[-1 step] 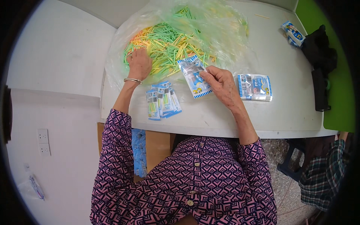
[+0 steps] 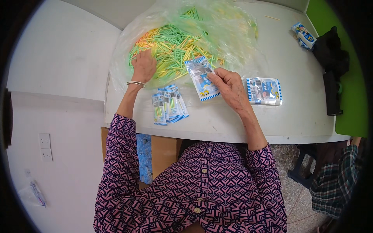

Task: Packing bundles of colorful plastic straws into small plastic bags and placing them into a box.

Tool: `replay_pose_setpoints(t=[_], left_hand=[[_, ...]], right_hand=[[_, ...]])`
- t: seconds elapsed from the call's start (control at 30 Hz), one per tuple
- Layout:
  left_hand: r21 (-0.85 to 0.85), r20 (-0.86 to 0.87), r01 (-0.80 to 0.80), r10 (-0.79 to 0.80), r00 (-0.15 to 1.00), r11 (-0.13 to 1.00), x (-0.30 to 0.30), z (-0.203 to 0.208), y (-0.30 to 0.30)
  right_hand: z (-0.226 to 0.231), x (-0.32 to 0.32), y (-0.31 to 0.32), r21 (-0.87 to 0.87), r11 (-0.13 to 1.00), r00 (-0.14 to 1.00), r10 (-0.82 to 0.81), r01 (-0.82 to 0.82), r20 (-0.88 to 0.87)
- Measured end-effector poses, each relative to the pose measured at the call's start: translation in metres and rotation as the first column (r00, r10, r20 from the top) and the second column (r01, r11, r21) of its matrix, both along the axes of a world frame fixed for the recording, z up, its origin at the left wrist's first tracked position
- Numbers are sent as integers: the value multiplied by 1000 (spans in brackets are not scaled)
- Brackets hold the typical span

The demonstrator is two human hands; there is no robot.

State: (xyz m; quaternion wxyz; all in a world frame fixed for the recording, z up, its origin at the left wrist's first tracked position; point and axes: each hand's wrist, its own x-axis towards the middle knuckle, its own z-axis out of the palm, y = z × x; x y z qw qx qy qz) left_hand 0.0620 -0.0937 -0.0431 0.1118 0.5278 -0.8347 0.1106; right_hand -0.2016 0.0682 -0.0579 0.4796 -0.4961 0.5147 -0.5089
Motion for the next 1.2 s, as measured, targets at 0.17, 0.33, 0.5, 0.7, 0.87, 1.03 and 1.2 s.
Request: replay_pose_setpoints(t=[0.17,0.33,0.5,0.7,0.87,1.03,1.2], left_hand=[[552,-720,324,244,649,768,-9,37,-7],[370,-668,882,744,36,290,-25,9,-12],[278,-699,789,679,-225,548,-82,-7,28],[233,-809,669,523,-269,705,-108,-17,51],[204,-751,630,533,-390,749,-116,-21,52],[180,-768,709,548,-332,682,-96,-4,41],[155,-856,716,455,-247,681,-73,31,28]], right_hand=[[-7,18,-13,5,995,936,-98,103,339],[-16,59,-41,46,991,706,-122,125,698],[-18,78,-66,163,978,311,-196,130,930],[-33,82,-79,196,963,145,-224,186,964],[-19,81,-71,169,958,176,-212,231,961],[-11,61,-56,85,969,589,-209,231,781],[-7,27,-35,37,999,908,-52,40,416]])
